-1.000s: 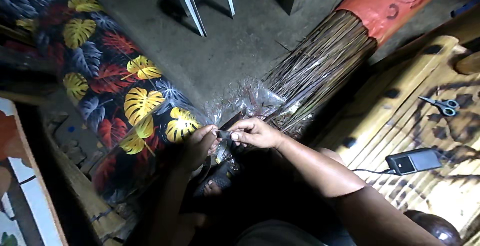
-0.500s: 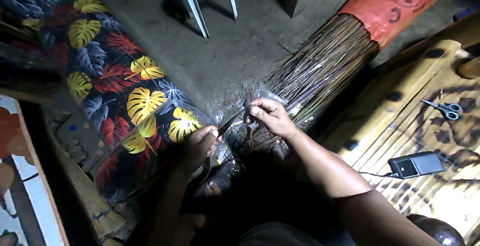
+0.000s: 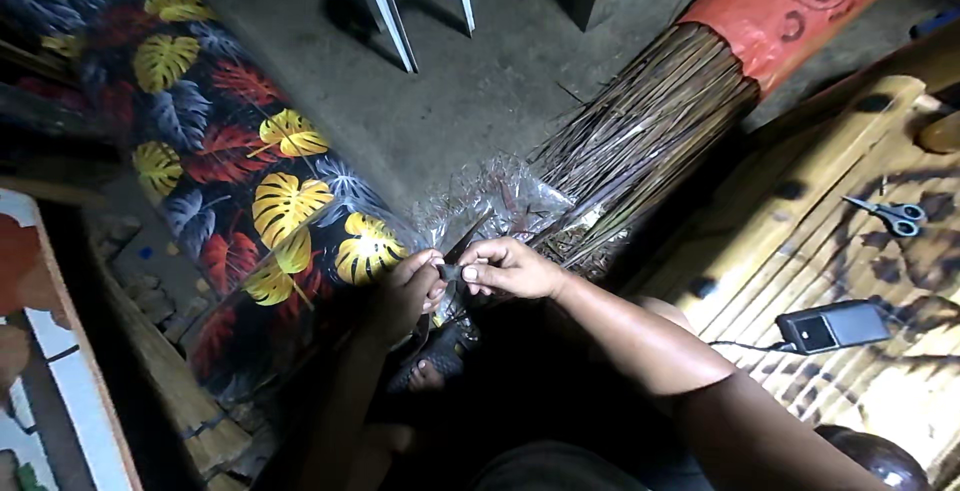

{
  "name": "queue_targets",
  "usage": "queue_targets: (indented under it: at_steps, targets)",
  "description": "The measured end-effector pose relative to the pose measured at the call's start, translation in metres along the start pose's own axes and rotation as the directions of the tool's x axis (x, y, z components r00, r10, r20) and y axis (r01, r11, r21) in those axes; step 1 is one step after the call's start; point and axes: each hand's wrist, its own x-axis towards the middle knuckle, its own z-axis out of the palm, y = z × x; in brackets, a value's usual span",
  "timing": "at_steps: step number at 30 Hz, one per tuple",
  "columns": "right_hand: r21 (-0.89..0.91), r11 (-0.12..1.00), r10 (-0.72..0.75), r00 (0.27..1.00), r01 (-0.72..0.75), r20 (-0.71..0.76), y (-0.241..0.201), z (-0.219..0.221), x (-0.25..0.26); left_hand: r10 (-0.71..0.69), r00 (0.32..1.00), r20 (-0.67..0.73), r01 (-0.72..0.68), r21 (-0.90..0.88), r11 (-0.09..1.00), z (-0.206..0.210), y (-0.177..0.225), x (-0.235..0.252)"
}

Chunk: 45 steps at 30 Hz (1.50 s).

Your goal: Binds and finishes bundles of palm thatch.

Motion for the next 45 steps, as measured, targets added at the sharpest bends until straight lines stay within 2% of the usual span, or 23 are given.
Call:
queue_targets:
  at_steps: [5,11,17,19,23,27,31,34,39,45]
  targets:
    - [-0.03,0.999,-0.036,0.995,0.034,-0.088,-0.003,-0.012,0.0,-0.026,0.999,0.029,0.027,-0.038,0.999,0.001,0.004,-0.001]
    - [-0.162,0.974,-0.189,0.963,0.159,-0.191,-0.003,-0.019,0.0,-0.03,0.999,0.037,0.032,-0.08,0.996,-0.001,0.004,-0.003]
    - [-0.083,0.979,-0.203,0.909,0.185,-0.364,-0.011,-0.032,-0.001,-0.033,0.999,0.019,0.035,-0.109,0.993,-0.004,0.003,-0.005]
    - [-0.035,0.986,-0.163,0.935,0.16,-0.315,-0.014,-0.028,-0.001,-0.022,0.999,0.033,0.026,-0.132,0.991,-0.005,0.002,-0.004]
    - [0.01,0.998,-0.06,0.993,0.061,-0.1,-0.007,-0.006,0.001,-0.056,0.991,0.119,0.079,-0.199,0.977,-0.005,0.003,-0.002]
    - [0.009,0.996,-0.087,0.995,0.088,-0.045,-0.003,-0.004,0.0,-0.104,0.955,0.278,0.189,-0.3,0.935,-0.006,-0.001,-0.001]
    - [-0.043,0.992,-0.12,0.992,0.118,-0.05,-0.004,-0.009,-0.002,-0.105,0.906,0.409,0.273,-0.38,0.884,-0.012,-0.004,0.002]
    - [-0.098,0.984,-0.155,0.984,0.146,-0.083,-0.006,-0.012,-0.002,-0.105,0.885,0.453,0.309,-0.404,0.861,-0.013,-0.004,0.003]
    - [-0.148,0.974,-0.193,0.967,0.169,-0.167,-0.012,-0.022,-0.002,-0.144,0.907,0.395,0.305,-0.383,0.872,-0.012,0.0,0.001]
    - [-0.076,0.979,-0.204,0.924,0.19,-0.324,-0.016,-0.03,-0.004,-0.165,0.938,0.303,0.268,-0.336,0.903,-0.011,0.003,-0.002]
